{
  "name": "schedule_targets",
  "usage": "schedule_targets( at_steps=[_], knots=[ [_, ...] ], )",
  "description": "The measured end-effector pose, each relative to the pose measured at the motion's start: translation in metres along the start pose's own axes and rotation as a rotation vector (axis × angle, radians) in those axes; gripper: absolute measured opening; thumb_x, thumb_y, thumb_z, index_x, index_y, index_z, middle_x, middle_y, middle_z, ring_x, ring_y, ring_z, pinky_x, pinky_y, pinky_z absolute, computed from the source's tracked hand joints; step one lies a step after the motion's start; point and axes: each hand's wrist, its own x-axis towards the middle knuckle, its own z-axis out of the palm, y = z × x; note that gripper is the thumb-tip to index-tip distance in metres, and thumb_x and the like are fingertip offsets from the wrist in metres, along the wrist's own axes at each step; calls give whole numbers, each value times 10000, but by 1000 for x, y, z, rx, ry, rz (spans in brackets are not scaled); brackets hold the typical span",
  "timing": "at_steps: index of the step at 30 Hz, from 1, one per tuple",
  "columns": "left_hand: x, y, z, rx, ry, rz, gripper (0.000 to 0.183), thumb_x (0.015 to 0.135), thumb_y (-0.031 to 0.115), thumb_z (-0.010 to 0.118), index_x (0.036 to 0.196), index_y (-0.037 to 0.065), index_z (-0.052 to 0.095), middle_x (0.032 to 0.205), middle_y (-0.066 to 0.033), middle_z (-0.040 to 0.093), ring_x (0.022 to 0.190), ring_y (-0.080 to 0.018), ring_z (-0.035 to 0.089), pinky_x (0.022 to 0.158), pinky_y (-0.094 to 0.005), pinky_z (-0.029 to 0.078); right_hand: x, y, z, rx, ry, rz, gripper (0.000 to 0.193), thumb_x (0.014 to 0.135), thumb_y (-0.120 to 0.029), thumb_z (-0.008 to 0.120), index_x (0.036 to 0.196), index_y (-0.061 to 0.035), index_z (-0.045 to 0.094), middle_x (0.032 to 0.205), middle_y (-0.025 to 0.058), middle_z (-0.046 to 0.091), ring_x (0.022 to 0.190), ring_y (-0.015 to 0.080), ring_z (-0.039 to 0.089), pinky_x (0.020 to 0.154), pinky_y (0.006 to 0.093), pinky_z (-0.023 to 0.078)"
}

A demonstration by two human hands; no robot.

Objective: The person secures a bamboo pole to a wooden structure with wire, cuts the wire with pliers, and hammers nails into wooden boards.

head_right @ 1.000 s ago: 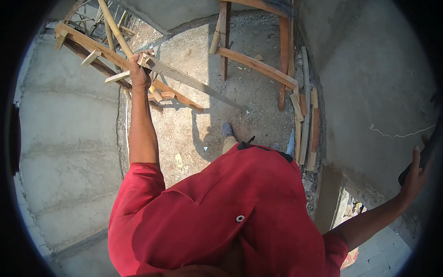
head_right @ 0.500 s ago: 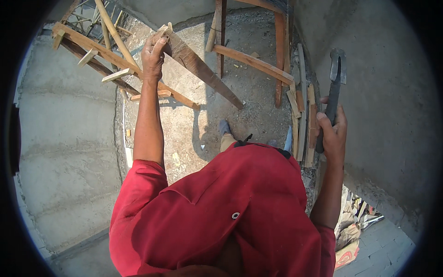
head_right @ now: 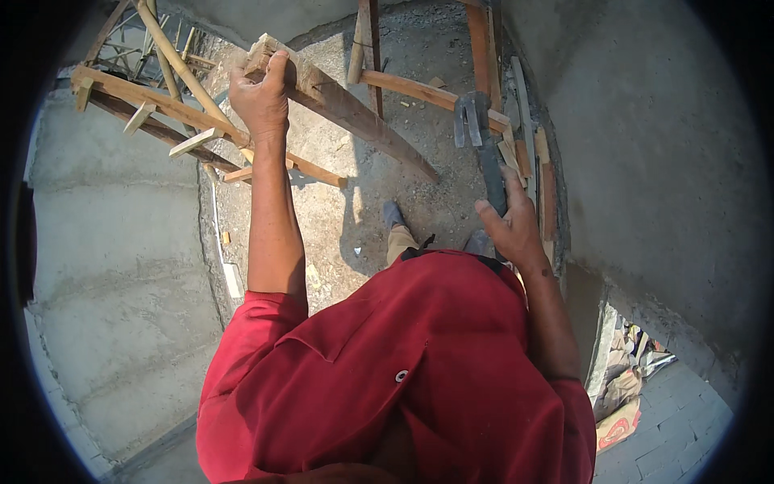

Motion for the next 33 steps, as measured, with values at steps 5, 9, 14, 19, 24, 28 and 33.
schedule_targets(
  at_steps=[5, 9, 14, 19, 24, 28, 33],
  knots=[
    [14, -20, -11, -70, -245, -58, 405, 847, 323, 778, 1053, -16, 699, 962, -77, 717, 871, -169, 660, 830, -324, 524, 17, -9, 1, 116, -164, 58, 524, 948, -259, 612, 1400, -9, 526, 946, 76, 654, 853, 160, 615, 798, 316, 493],
    [46, -33, -22, -353, -386, -260, 425, 936, 413, 661, 1062, 10, 712, 941, -49, 688, 873, -156, 628, 840, -303, 478, 37, -26, 21, 293, -237, 167, 470, 1052, -376, 500, 1381, -44, 551, 805, 30, 583, 664, 88, 548, 633, 256, 449],
    [61, -40, -8, -398, -438, -345, 394, 947, 243, 505, 1180, -27, 675, 1047, -116, 710, 927, -185, 657, 881, -325, 519, 72, -67, 46, 772, -146, 46, 514, 1100, -487, 378, 1352, -58, 503, 761, 32, 556, 598, 89, 525, 563, 257, 450],
    [96, -115, -35, -368, -413, -379, 371, 974, 154, 426, 1162, -54, 668, 1155, -186, 725, 998, -240, 687, 896, -356, 540, 103, -92, 85, 1075, 51, -149, 584, 1070, -637, 324, 1348, -131, 413, 791, 4, 495, 613, 102, 516, 616, 317, 497],
    [109, -193, -73, 218, -81, 270, 302, 1026, 160, 393, 1077, -48, 604, 1102, -198, 695, 982, -285, 677, 918, -402, 544, 103, -94, 218, 1286, 28, 21, 556, 1066, -629, 363, 1260, -118, 461, 778, 7, 513, 614, 116, 509, 598, 312, 459],
    [111, -168, -76, -369, -47, -378, 361, 1013, 246, 405, 1102, -38, 608, 1091, -188, 686, 998, -294, 687, 928, -408, 553, 138, -80, 254, 1041, -327, 137, 416, 1123, -440, 356, 1146, -54, 510, 699, 19, 520, 530, 96, 509, 505, 268, 440],
    [123, -218, -128, -313, 9, -409, 432, 957, 274, 379, 1104, -46, 629, 1067, -188, 696, 999, -315, 675, 948, -426, 529, 168, -113, 236, 1182, 176, -100, 504, 1075, -585, 399, 1208, -104, 466, 761, 24, 516, 593, 108, 502, 575, 305, 461]
  ],
)
